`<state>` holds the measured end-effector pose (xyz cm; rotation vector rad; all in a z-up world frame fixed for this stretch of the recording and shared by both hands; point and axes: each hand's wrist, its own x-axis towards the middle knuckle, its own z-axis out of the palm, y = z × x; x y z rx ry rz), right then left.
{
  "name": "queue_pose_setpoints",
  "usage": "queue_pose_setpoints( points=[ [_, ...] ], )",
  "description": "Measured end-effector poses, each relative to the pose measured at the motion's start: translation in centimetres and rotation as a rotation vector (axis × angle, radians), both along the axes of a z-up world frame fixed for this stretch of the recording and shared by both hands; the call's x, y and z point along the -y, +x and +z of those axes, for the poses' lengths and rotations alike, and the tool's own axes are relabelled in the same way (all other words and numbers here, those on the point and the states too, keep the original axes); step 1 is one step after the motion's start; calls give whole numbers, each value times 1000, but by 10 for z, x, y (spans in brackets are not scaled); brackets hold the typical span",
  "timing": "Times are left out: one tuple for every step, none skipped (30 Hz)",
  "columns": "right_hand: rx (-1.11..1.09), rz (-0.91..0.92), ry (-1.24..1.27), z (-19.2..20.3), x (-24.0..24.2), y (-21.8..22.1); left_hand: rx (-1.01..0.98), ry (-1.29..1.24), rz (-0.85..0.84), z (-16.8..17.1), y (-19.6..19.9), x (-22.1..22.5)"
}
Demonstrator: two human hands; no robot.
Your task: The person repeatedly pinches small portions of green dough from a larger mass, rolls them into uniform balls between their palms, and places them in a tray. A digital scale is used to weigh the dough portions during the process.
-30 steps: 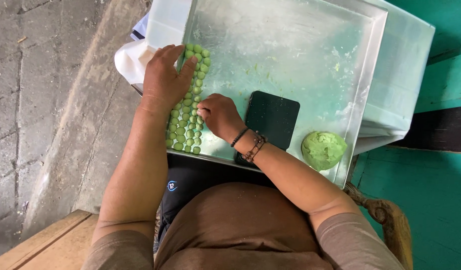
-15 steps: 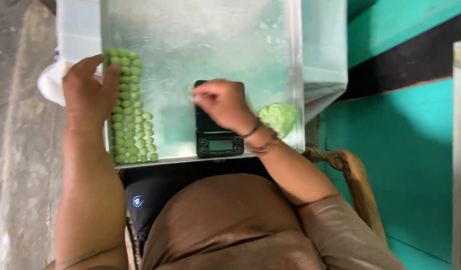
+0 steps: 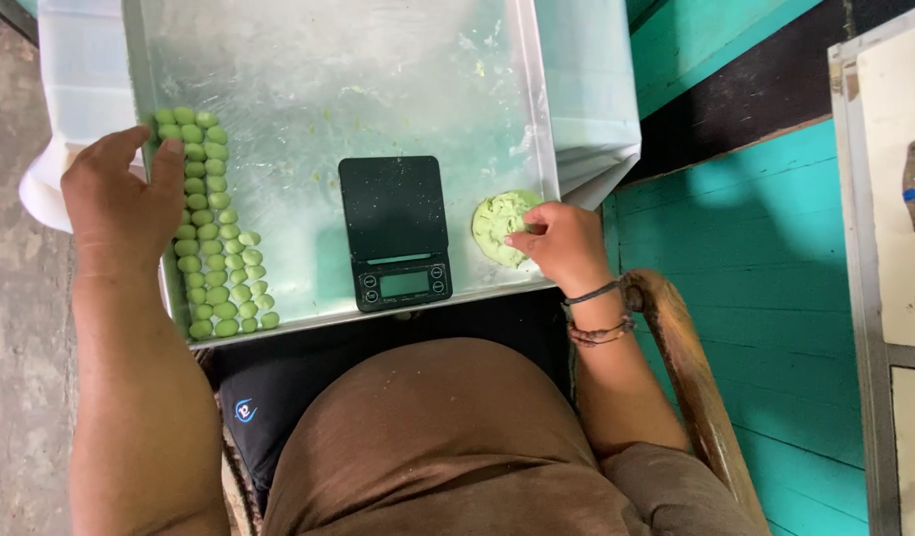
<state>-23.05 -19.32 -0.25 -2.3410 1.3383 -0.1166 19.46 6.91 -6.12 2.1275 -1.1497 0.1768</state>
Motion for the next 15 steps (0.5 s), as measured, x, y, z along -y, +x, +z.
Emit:
queue_pose_setpoints(
  points=[
    [-2, 4, 4, 1, -3, 4, -2, 4, 4, 0, 0, -1],
    [-28, 5, 7, 2, -6, 9, -16, 17, 7, 0, 0, -1],
    [-53, 3, 6, 4, -8, 12, -30, 26, 7, 1, 0, 0],
    [-54, 3, 5, -1, -6, 11, -31, 25, 7, 2, -1, 0],
    [1, 5, 16, -5, -4, 10, -25, 25, 2, 4, -2, 0],
    [55, 7, 27, -9, -2, 9, -18, 25, -2, 6, -2, 0],
    [55, 9, 23, -1, -4, 9, -18, 21, -1, 10, -5, 1],
    [60, -7, 61, 7, -7, 11, -41, 24, -2, 15, -7, 2],
    [64, -19, 100, 15, -11, 13, -64, 28, 0, 19, -9, 1],
    [64, -14, 99, 25, -14, 14, -64, 27, 5, 14, -6, 1],
    [37, -93, 202, 35, -18, 15, -28, 1, -12, 8, -3, 0],
    [10, -172, 305, 44, -21, 16, 9, -25, -29, 1, 0, 0],
    [9, -170, 304, 45, -19, 11, 8, -26, -27, 1, 0, 1],
    [16, -108, 291, 45, -16, 7, 10, -32, -30, 1, 0, 1],
    [22, -48, 280, 45, -15, 2, 11, -37, -33, 0, 0, 1]
  ],
)
